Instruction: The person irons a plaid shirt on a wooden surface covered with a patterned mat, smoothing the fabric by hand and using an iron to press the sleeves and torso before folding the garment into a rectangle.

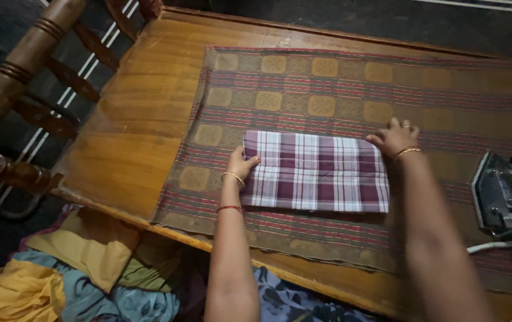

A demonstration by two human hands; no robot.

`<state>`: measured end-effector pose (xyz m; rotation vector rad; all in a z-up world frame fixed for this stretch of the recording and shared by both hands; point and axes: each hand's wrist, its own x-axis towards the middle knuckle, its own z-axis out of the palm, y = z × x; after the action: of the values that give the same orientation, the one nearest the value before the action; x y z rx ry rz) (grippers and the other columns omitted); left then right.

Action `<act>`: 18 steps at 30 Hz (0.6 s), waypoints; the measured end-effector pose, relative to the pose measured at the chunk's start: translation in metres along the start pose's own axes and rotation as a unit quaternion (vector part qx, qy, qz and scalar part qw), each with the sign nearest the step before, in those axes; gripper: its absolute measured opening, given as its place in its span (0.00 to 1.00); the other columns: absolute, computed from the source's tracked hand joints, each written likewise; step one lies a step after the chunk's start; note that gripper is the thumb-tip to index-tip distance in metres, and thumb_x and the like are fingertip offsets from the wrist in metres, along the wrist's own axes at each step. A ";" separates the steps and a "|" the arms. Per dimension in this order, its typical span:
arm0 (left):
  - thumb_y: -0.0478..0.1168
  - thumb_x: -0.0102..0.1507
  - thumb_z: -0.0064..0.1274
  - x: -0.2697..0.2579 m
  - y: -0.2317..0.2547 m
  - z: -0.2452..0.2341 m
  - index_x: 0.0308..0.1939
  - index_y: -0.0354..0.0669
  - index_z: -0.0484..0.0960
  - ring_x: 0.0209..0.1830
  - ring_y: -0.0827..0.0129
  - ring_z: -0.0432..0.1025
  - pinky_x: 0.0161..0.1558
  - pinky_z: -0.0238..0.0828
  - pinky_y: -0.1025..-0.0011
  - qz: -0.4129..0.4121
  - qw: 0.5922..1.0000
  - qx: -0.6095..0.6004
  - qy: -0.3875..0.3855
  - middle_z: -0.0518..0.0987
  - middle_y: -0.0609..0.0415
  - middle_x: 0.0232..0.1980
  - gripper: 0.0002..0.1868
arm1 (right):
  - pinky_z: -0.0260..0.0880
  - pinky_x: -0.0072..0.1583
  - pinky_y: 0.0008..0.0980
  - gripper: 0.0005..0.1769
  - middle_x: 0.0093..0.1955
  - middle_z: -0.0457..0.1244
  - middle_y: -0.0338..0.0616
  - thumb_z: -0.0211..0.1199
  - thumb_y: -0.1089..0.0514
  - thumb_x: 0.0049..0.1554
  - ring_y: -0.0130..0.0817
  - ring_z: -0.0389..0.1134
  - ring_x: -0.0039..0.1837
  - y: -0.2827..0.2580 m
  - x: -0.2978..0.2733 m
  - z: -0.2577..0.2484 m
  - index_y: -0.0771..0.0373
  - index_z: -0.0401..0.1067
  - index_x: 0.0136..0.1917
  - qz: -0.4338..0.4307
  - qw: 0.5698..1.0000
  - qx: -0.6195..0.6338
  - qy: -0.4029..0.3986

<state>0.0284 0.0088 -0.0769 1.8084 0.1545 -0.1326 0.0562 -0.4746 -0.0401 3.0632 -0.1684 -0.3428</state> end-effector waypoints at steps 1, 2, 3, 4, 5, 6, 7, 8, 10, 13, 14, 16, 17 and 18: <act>0.35 0.56 0.68 0.002 -0.002 0.002 0.48 0.34 0.80 0.43 0.66 0.78 0.48 0.76 0.65 0.005 0.999 0.033 0.003 0.86 0.47 0.46 0.19 | 0.43 0.76 0.62 0.33 0.74 0.57 0.46 0.48 0.21 0.58 0.53 0.51 0.77 0.000 -0.003 0.006 0.36 0.78 0.64 0.002 1.000 -0.001 0.000; 0.35 0.56 0.68 0.002 -0.004 0.004 0.48 0.34 0.80 0.43 0.66 0.78 0.48 0.76 0.65 0.003 0.999 0.033 0.002 0.86 0.47 0.46 0.19 | 0.43 0.76 0.63 0.31 0.72 0.58 0.47 0.48 0.24 0.60 0.53 0.52 0.76 -0.002 -0.007 0.014 0.40 0.79 0.62 -0.002 0.999 0.021 0.044; 0.36 0.54 0.68 0.003 -0.005 0.007 0.48 0.34 0.81 0.43 0.65 0.79 0.48 0.76 0.65 0.009 0.999 0.027 0.016 0.86 0.46 0.46 0.20 | 0.43 0.75 0.64 0.30 0.71 0.59 0.48 0.48 0.26 0.63 0.53 0.52 0.76 -0.003 -0.010 0.018 0.43 0.79 0.60 -0.007 0.995 0.042 0.087; 0.36 0.53 0.68 0.002 -0.004 0.008 0.48 0.35 0.82 0.43 0.64 0.80 0.48 0.77 0.65 0.015 0.999 0.021 0.031 0.86 0.46 0.46 0.21 | 0.43 0.75 0.64 0.30 0.71 0.59 0.48 0.48 0.26 0.63 0.53 0.52 0.76 -0.004 -0.011 0.020 0.43 0.79 0.60 -0.007 0.995 0.043 0.086; 0.36 0.53 0.68 0.002 -0.002 0.008 0.48 0.35 0.82 0.43 0.64 0.80 0.48 0.77 0.65 0.014 0.999 0.022 0.031 0.86 0.46 0.46 0.21 | 0.44 0.74 0.64 0.29 0.69 0.59 0.48 0.48 0.27 0.64 0.53 0.53 0.75 -0.005 -0.013 0.022 0.45 0.79 0.60 -0.014 0.993 0.043 0.110; 0.40 0.52 0.70 0.002 0.003 0.007 0.47 0.35 0.82 0.44 0.60 0.81 0.48 0.77 0.63 0.007 0.995 0.095 0.044 0.86 0.43 0.46 0.22 | 0.46 0.73 0.64 0.28 0.68 0.60 0.48 0.48 0.29 0.65 0.53 0.54 0.75 -0.006 -0.015 0.021 0.47 0.78 0.60 -0.020 0.990 0.043 0.135; 0.43 0.51 0.72 0.000 0.008 0.005 0.46 0.34 0.82 0.45 0.56 0.81 0.49 0.77 0.61 0.000 0.984 0.167 0.057 0.86 0.41 0.46 0.24 | 0.46 0.73 0.64 0.28 0.68 0.60 0.48 0.48 0.29 0.65 0.53 0.54 0.75 -0.009 -0.017 0.020 0.47 0.78 0.60 -0.019 0.990 0.044 0.134; 0.43 0.51 0.72 -0.001 0.014 0.006 0.46 0.34 0.82 0.45 0.56 0.81 0.49 0.77 0.61 0.002 0.984 0.167 0.055 0.86 0.41 0.46 0.24 | 0.46 0.72 0.63 0.26 0.68 0.60 0.49 0.52 0.32 0.64 0.53 0.54 0.74 -0.010 -0.018 0.016 0.49 0.77 0.59 -0.009 0.989 0.067 0.134; 0.48 0.49 0.73 -0.004 0.022 0.006 0.49 0.37 0.80 0.48 0.47 0.78 0.49 0.75 0.56 -0.007 0.968 0.233 0.091 0.83 0.38 0.48 0.30 | 0.47 0.72 0.63 0.24 0.68 0.60 0.49 0.55 0.35 0.62 0.52 0.55 0.73 -0.012 -0.025 0.008 0.50 0.76 0.59 0.003 0.987 0.088 0.133; 0.49 0.52 0.70 -0.001 0.019 0.008 0.51 0.38 0.80 0.50 0.45 0.78 0.50 0.75 0.54 -0.006 0.970 0.222 0.098 0.83 0.37 0.50 0.29 | 0.49 0.74 0.61 0.20 0.67 0.60 0.53 0.57 0.43 0.65 0.52 0.57 0.72 -0.016 -0.054 0.007 0.55 0.75 0.62 -0.035 0.973 0.147 0.173; 0.49 0.52 0.70 0.002 0.016 0.007 0.51 0.38 0.80 0.50 0.45 0.78 0.50 0.75 0.54 -0.005 0.971 0.221 0.095 0.83 0.37 0.50 0.29 | 0.54 0.75 0.52 0.19 0.67 0.60 0.51 0.54 0.44 0.67 0.49 0.58 0.72 -0.020 -0.069 0.009 0.55 0.73 0.64 -0.069 0.965 0.187 0.172; 0.48 0.53 0.70 0.008 0.005 0.006 0.49 0.37 0.82 0.49 0.46 0.78 0.50 0.75 0.55 -0.001 0.971 0.221 0.094 0.83 0.38 0.49 0.27 | 0.59 0.75 0.44 0.18 0.68 0.61 0.49 0.52 0.46 0.69 0.45 0.60 0.72 -0.028 -0.093 0.012 0.55 0.72 0.66 -0.102 0.953 0.226 0.172; 0.48 0.53 0.70 0.010 -0.001 0.006 0.49 0.37 0.82 0.49 0.46 0.78 0.50 0.75 0.55 0.000 0.971 0.220 0.093 0.83 0.38 0.49 0.27 | 0.56 0.77 0.43 0.23 0.72 0.59 0.48 0.51 0.43 0.68 0.46 0.58 0.75 -0.033 -0.103 0.013 0.56 0.69 0.70 -0.127 0.957 0.221 0.141; 0.48 0.53 0.69 0.012 -0.005 0.004 0.47 0.37 0.83 0.48 0.48 0.80 0.50 0.76 0.56 -0.011 0.978 0.194 0.073 0.85 0.39 0.48 0.25 | 0.53 0.79 0.43 0.29 0.76 0.58 0.48 0.50 0.40 0.66 0.47 0.56 0.77 -0.036 -0.110 0.012 0.57 0.66 0.73 -0.153 0.958 0.215 0.109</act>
<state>0.0396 0.0064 -0.0852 2.2078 0.2679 -0.0475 -0.0495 -0.4266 -0.0306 3.5298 0.2821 0.0329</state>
